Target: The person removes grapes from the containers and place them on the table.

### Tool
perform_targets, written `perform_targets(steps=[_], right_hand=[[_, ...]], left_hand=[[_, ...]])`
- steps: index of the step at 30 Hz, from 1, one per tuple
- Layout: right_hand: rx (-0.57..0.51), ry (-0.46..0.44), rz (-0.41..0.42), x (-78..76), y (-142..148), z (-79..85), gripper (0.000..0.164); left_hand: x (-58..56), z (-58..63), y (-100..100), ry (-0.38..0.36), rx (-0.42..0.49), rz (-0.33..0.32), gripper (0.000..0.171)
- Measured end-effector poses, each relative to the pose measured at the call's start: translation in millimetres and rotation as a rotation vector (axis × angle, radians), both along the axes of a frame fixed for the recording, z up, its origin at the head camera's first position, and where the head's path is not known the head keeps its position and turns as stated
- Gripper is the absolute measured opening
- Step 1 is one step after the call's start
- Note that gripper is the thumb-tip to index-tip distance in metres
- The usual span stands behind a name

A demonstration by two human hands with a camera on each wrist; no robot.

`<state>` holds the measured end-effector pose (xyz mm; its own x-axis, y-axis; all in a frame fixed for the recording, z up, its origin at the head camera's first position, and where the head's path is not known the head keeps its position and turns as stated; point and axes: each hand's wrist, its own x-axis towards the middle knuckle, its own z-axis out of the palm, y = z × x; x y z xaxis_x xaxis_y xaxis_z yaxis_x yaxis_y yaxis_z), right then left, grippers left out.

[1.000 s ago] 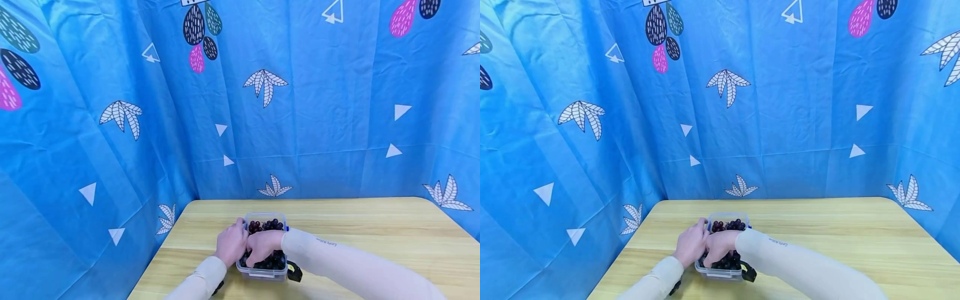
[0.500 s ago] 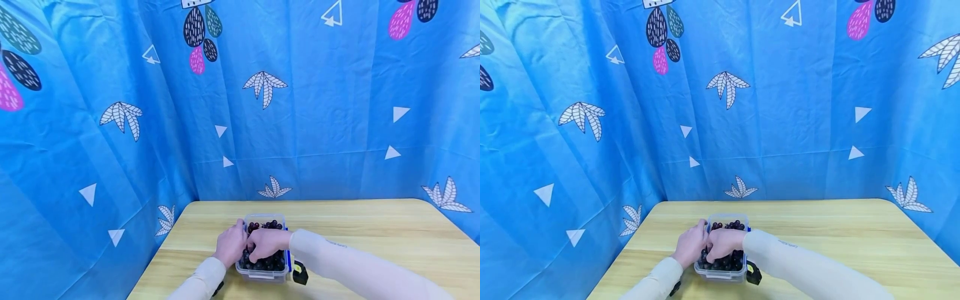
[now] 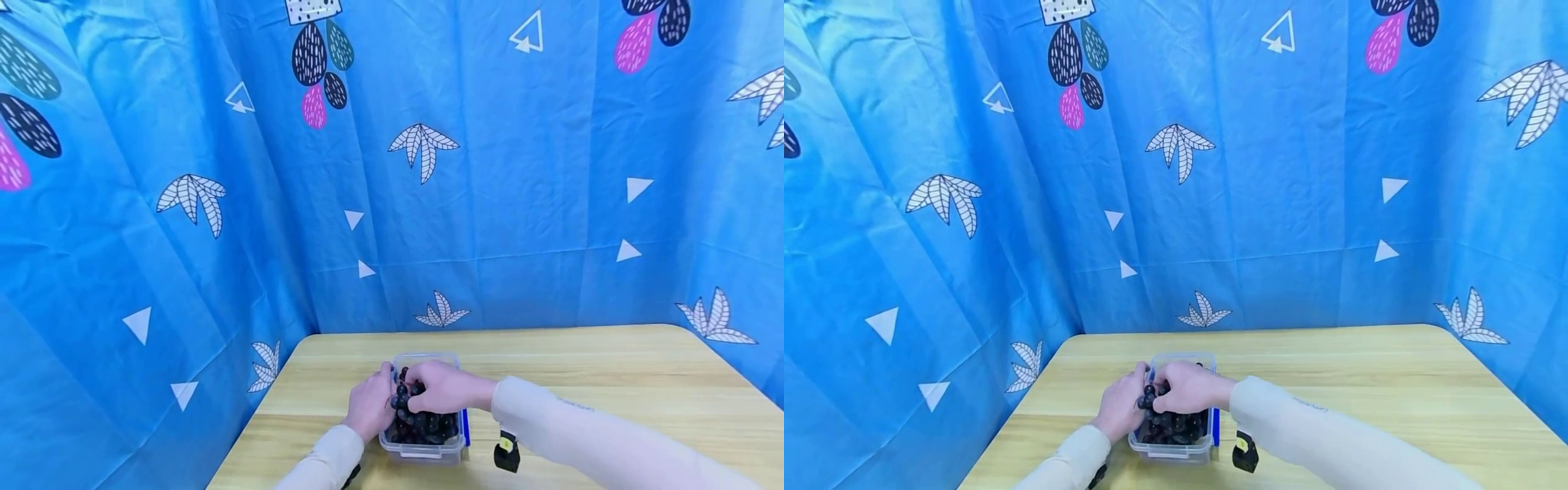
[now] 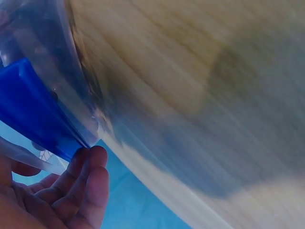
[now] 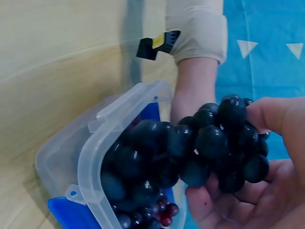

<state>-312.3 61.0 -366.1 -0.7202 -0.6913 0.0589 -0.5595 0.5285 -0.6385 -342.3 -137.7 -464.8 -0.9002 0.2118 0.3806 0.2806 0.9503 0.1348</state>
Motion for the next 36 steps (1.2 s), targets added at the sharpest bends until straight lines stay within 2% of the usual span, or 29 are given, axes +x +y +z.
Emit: perform_targets(steps=[4,8,14,23,36], right_hand=[[-0.062,0.048,-0.015,0.3,7,6.8,0.006],[-0.104,0.065,-0.039,1.2,14,12.7,0.005],[-0.162,-0.003,-0.081,2.9,30,17.9,0.002],[-0.297,-0.080,-0.161,5.6,54,19.2,0.013],[-0.389,-0.154,-0.264,14.0,84,18.7,0.015]], left_hand=[[-1.0,-0.3,2,-0.062,0.049,0.043,0.025],[-1.3,-0.6,3,-0.082,0.068,0.067,0.030],[-1.4,-1.1,3,-0.079,0.085,0.071,0.027],[1.0,0.7,3,-0.085,0.099,0.050,0.030],[1.0,0.6,3,-0.087,0.098,0.055,0.036]])
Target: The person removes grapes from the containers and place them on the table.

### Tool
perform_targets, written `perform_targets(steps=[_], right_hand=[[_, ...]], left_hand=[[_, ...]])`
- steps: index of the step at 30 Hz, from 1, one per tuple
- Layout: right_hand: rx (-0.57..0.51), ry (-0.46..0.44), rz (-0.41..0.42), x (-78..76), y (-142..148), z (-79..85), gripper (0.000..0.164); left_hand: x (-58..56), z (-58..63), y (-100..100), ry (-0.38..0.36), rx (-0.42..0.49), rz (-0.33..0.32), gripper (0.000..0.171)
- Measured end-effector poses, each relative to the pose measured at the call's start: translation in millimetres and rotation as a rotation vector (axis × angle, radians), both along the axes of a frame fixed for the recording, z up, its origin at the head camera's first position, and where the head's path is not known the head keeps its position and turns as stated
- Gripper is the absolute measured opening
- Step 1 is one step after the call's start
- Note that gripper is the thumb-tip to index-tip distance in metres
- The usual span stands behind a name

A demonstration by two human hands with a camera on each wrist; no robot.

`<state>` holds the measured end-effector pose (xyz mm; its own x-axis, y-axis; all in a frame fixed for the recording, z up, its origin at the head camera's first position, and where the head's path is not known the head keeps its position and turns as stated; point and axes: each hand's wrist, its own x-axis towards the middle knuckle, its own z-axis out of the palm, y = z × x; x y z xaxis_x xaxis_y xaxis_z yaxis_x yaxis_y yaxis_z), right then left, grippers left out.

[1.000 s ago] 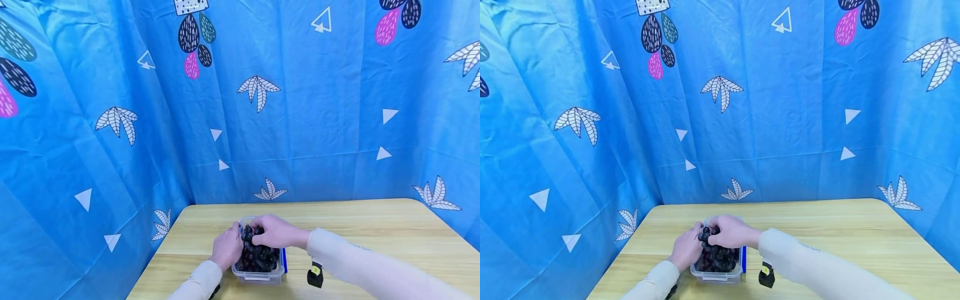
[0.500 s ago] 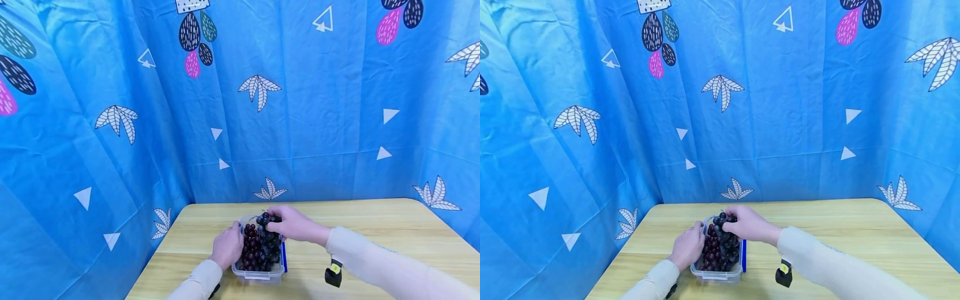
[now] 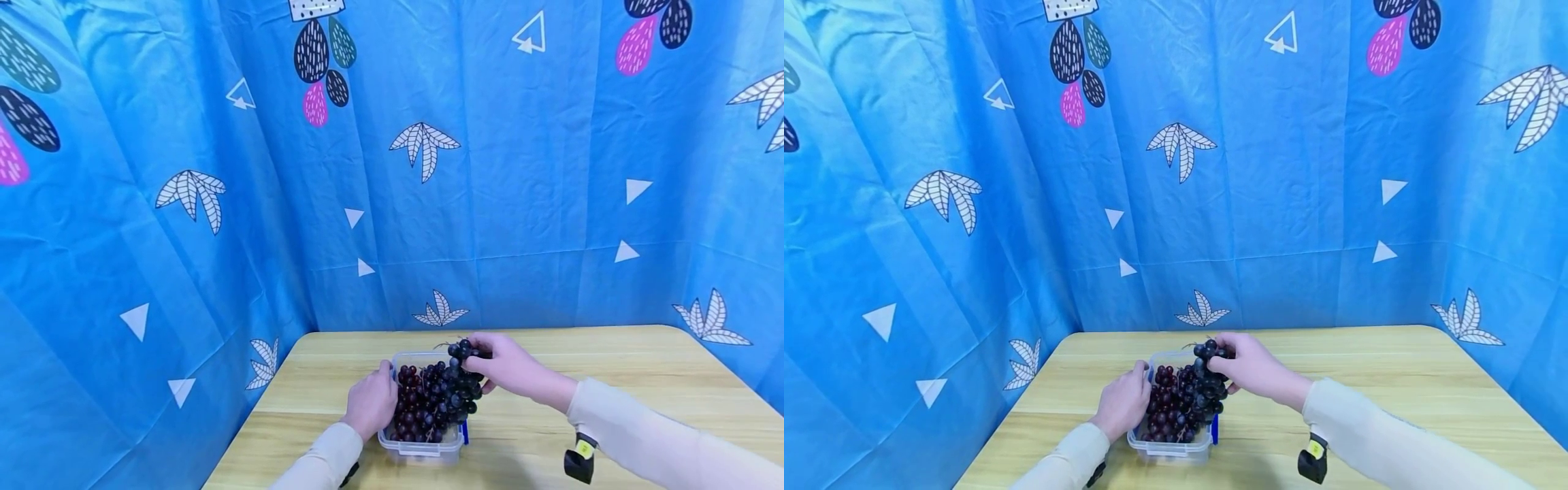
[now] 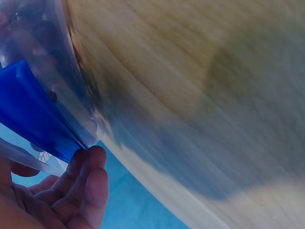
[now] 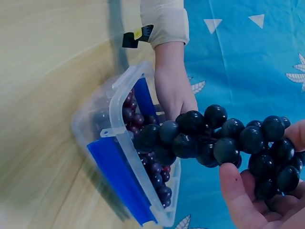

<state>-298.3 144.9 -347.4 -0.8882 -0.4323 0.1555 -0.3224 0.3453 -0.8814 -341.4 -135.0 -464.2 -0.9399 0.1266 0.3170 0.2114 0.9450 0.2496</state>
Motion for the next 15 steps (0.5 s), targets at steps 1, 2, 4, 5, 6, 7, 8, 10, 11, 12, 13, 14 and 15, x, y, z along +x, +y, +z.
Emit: perform_targets(steps=[1,2,4,5,6,7,8,10,11,12,13,14,15], right_hand=[[-0.004,-0.007,-0.010,0.5,2,-0.5,0.015],[-0.005,-0.013,-0.019,1.1,4,-0.8,0.015],[-0.006,-0.022,-0.033,2.3,9,-1.6,0.016],[-0.007,-0.025,-0.037,2.7,11,-2.1,0.017],[-0.010,-0.029,-0.040,3.4,13,-2.7,0.018],[-0.011,-0.033,-0.039,4.0,15,-3.5,0.019],[-0.014,-0.040,-0.042,4.7,16,-4.3,0.019],[-0.021,-0.050,-0.046,5.1,19,-6.9,0.020],[-0.023,-0.057,-0.052,5.3,20,-8.4,0.020],[-0.024,-0.065,-0.058,5.5,22,-10.0,0.020],[-0.025,-0.071,-0.062,5.3,23,-12.0,0.019],[-0.027,-0.077,-0.068,4.9,24,-14.3,0.018],[-0.028,-0.080,-0.071,4.6,25,-16.5,0.019]], left_hand=[[-0.2,0.2,0,0.001,0.000,-0.001,0.036],[-0.1,0.2,0,0.001,0.000,-0.002,0.037],[-0.1,0.0,0,0.000,-0.003,-0.001,0.037],[0.0,-0.1,0,0.001,-0.003,-0.002,0.037],[0.1,0.0,0,0.000,-0.005,-0.001,0.037],[0.3,-0.1,0,-0.001,-0.005,0.001,0.037],[0.4,-0.2,0,-0.002,-0.006,0.002,0.036],[0.3,-0.3,-1,-0.001,-0.003,0.003,0.035],[0.5,0.0,-1,-0.004,-0.001,0.005,0.035],[0.5,0.1,-1,-0.007,-0.001,0.007,0.035],[0.6,0.4,-1,-0.005,-0.001,0.005,0.034],[0.6,0.6,-1,-0.006,-0.001,0.004,0.034],[0.6,0.8,0,-0.007,-0.001,0.003,0.034]])
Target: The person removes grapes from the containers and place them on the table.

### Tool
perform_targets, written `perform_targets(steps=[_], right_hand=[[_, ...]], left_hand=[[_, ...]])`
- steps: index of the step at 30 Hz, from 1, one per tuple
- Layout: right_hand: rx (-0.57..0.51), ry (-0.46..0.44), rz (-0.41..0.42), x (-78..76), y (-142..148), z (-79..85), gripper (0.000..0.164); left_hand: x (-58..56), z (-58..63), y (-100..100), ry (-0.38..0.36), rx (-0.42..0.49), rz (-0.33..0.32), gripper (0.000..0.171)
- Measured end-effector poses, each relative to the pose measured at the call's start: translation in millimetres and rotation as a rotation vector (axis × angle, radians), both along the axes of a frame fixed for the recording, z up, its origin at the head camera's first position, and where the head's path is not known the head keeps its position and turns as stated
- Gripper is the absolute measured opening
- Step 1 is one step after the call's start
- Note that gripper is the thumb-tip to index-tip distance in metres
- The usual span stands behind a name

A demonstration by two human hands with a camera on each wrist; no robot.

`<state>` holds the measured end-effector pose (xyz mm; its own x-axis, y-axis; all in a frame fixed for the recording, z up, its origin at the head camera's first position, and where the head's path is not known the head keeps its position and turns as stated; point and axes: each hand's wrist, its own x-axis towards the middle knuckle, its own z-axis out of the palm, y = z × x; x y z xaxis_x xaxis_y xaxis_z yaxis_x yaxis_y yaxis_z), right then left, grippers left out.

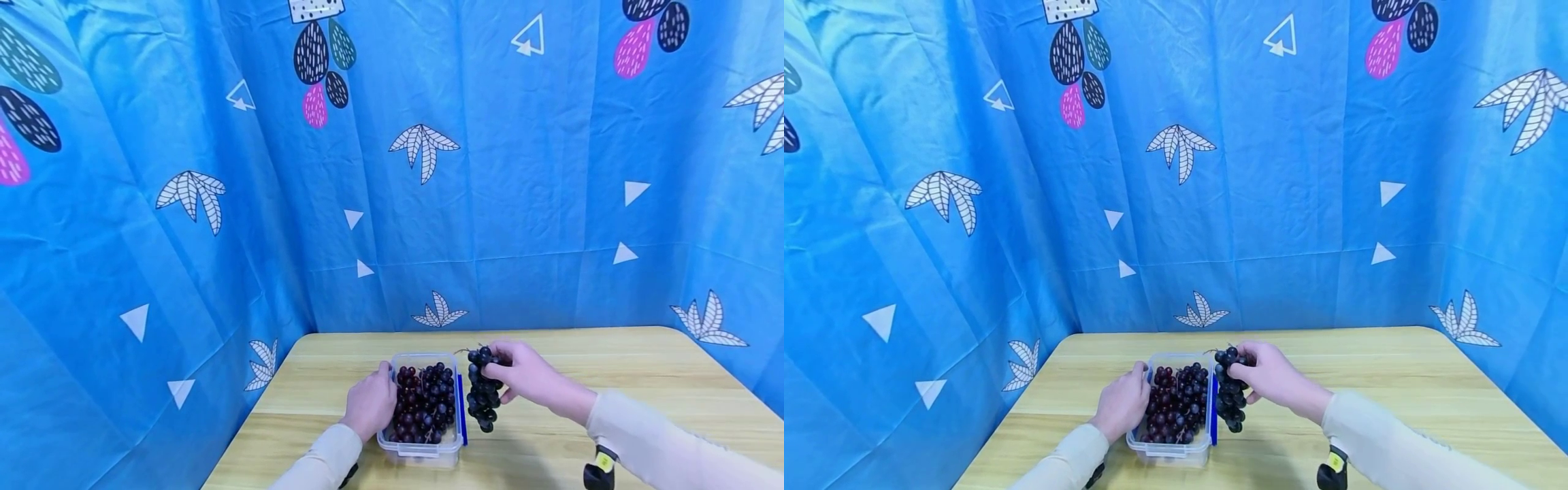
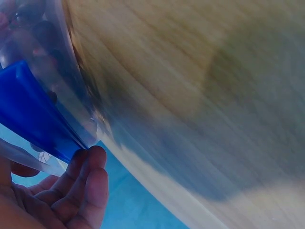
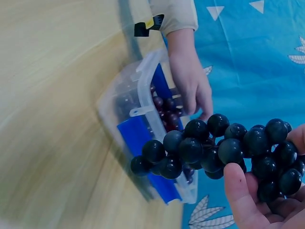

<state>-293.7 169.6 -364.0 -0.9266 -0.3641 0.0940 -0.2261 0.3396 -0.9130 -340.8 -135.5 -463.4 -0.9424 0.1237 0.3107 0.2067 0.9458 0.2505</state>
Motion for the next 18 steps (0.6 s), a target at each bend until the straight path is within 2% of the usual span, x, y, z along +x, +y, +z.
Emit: perform_targets(steps=[7,18], right_hand=[[-0.008,-0.073,-0.037,0.0,4,-18.2,0.017],[-0.091,-0.221,-0.059,-3.4,9,-39.9,0.019]], left_hand=[[-0.1,-1.7,-1,-0.003,0.015,-0.005,0.036],[-1.2,-0.4,-1,0.006,0.009,0.001,0.036]])
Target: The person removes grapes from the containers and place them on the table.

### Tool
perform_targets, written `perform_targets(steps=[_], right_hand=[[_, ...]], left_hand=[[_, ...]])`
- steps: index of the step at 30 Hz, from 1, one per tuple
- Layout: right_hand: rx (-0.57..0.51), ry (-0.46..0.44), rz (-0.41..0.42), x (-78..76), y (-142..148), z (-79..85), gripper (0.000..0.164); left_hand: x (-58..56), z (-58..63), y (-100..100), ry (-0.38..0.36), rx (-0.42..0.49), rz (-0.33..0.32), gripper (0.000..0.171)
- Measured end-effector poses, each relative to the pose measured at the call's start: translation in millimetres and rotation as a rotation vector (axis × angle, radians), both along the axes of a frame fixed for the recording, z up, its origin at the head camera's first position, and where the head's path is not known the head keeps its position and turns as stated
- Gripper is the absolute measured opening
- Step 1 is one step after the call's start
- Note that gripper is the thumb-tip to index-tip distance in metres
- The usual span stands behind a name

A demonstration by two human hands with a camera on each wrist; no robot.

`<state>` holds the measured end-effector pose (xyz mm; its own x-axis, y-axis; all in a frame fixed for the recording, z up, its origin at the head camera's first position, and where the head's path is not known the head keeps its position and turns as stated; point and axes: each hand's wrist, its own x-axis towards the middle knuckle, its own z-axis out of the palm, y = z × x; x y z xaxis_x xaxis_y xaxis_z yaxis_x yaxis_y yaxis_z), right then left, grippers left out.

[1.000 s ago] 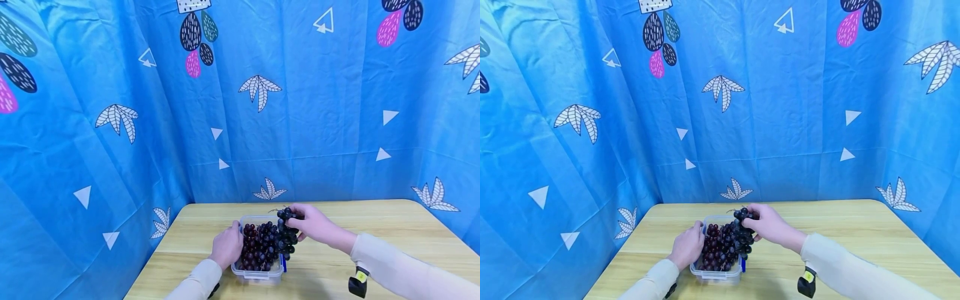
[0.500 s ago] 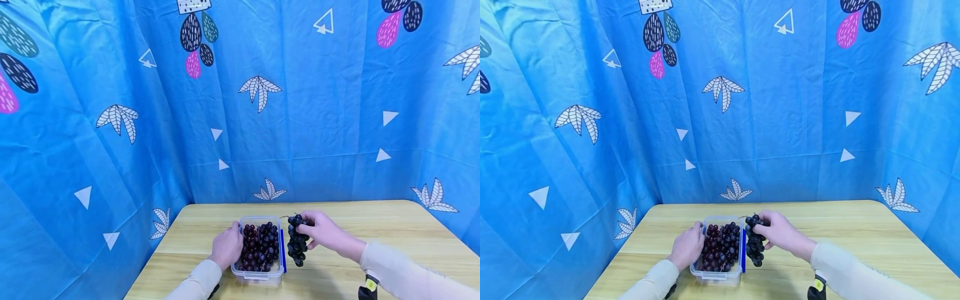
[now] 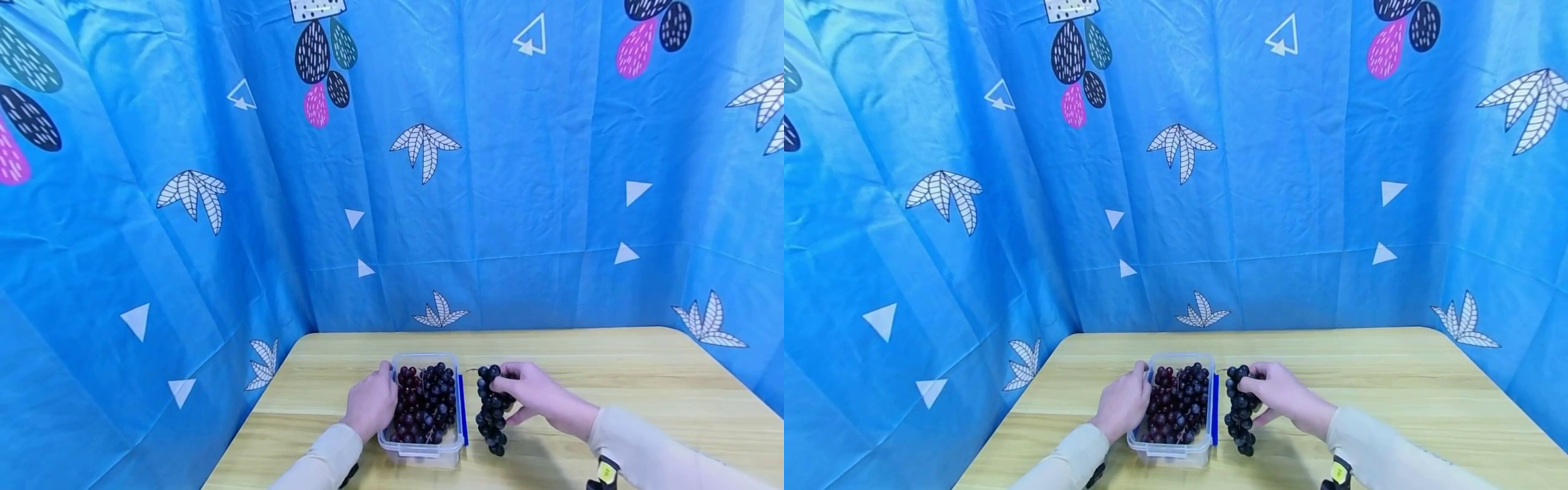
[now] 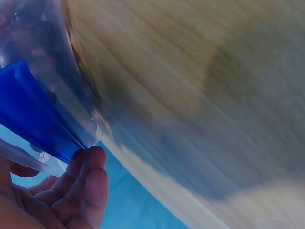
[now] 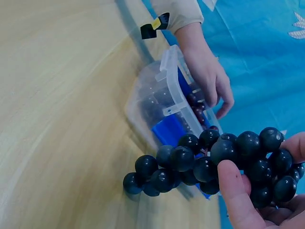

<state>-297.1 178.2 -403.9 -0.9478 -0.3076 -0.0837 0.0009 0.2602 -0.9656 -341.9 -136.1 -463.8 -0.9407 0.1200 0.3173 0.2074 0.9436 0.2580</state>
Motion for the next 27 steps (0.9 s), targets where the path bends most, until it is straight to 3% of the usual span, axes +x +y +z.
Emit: perform_targets(steps=[10,27], right_hand=[[-0.017,-0.038,-0.054,-16.1,-2,-12.0,0.020],[0.096,0.023,-0.136,-50.0,-5,-26.2,0.018]], left_hand=[[2.3,3.5,0,0.004,-0.021,-0.016,0.035],[3.3,2.3,1,0.014,-0.014,-0.007,0.033]])
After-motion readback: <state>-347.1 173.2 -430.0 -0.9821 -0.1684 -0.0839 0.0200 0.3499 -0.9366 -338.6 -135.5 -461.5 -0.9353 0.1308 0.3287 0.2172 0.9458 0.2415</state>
